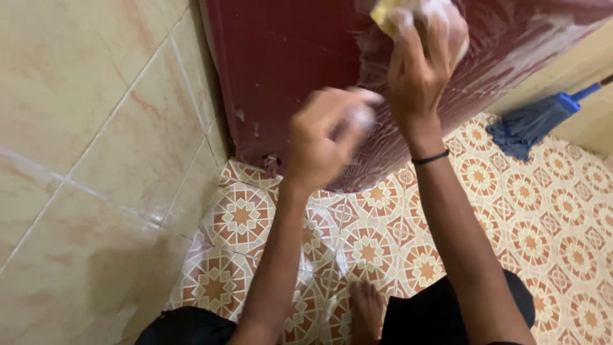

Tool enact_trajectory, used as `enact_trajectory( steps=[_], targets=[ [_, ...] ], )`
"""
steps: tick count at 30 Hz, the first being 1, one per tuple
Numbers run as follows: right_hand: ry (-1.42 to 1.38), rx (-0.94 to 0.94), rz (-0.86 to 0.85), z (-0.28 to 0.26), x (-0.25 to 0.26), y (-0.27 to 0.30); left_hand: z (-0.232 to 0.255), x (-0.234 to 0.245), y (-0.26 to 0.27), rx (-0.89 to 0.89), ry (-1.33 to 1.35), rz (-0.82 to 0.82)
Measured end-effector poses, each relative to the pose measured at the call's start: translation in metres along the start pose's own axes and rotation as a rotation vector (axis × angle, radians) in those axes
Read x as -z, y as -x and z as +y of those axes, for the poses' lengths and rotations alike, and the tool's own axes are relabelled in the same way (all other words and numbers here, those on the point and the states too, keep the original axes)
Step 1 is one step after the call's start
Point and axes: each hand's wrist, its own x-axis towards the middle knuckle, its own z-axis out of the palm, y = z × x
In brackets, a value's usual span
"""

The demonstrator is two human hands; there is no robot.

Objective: The person cleans the container by scrubbing its exterior surface with a sponge.

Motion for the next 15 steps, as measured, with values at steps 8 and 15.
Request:
enact_trajectory(
  steps=[8, 15],
  targets=[
    [-0.101, 0.417, -0.223, -0.016, -0.036, -0.015, 0.090, -0.084, -0.023, -0.634, -0.073, -0.346],
    [-0.226, 0.334, -0.120, 0.016, 0.019, -0.015, -0.031, 0.006, -0.091, -0.360, 0.062, -0.214]
  ],
)
